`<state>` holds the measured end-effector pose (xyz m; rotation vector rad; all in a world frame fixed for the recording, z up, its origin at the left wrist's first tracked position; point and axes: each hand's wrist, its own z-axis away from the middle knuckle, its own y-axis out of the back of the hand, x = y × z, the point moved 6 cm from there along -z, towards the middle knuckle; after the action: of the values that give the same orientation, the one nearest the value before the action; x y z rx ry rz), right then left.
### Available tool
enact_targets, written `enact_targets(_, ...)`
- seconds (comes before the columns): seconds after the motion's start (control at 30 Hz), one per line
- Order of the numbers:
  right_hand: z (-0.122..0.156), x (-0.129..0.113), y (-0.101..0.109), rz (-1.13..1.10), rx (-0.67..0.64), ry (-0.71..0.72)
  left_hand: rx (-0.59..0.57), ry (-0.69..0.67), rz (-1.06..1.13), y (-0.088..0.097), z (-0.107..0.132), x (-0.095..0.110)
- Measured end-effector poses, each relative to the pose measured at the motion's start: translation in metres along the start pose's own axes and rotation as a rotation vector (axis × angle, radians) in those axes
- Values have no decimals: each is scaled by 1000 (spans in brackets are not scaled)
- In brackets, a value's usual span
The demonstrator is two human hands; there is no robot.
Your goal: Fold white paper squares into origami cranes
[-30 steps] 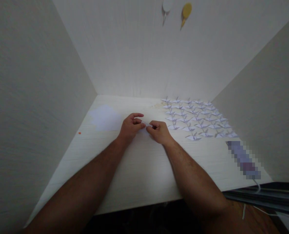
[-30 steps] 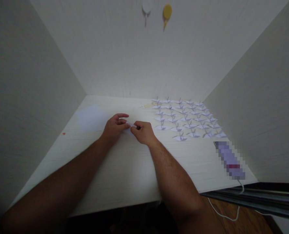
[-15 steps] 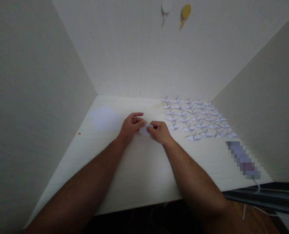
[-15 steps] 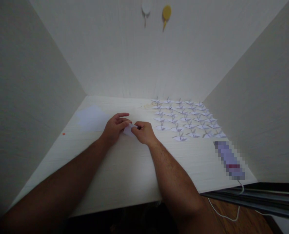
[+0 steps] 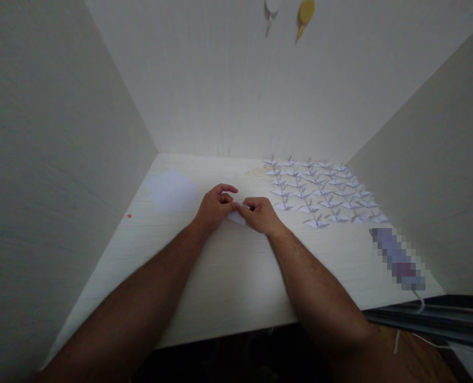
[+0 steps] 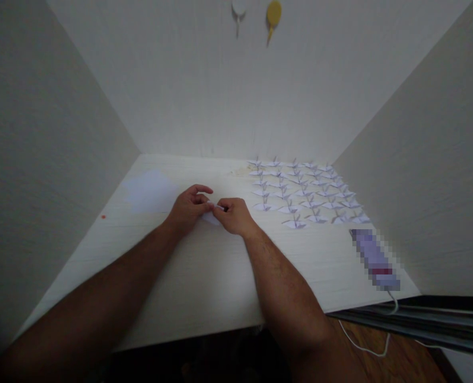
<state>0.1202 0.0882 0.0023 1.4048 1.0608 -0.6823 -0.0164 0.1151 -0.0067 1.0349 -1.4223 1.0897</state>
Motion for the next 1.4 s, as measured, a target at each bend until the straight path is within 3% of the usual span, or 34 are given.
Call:
enact_targets(0.3, -3, 2, 7, 59, 28, -59, 114, 38, 182, 7, -3, -6)
enact_targets(0.53, -5, 15, 0, -163, -57, -167, 134, 95, 290, 3, -1, -4)
enact_targets(0.6, -5, 16, 0, -214, -21, -177, 164, 68, 281, 4, -2, -3)
enact_targets(0.73, 0, -3, 15, -160, 205, 69, 255, -5, 226, 11, -5, -6)
enact_targets(0.83, 8, -21, 16, -24, 208, 320, 330, -29, 183, 16, -6, -7)
enact_targets(0.93, 11, -26, 11, 145, 182, 425, 375, -17, 154, 18, -5, -7)
enact_targets(1.1, 9, -20, 10, 285, 234, 413, 279, 5, 207, 12, -4, -2)
enact_targets(1.23, 9, -19, 15, 275, 302, 393, 170, 24, 236, 6, -3, -1)
enact_targets(1.4, 7, -14, 19, 219, 325, 345, 139, -6, 143, 4, -3, 2)
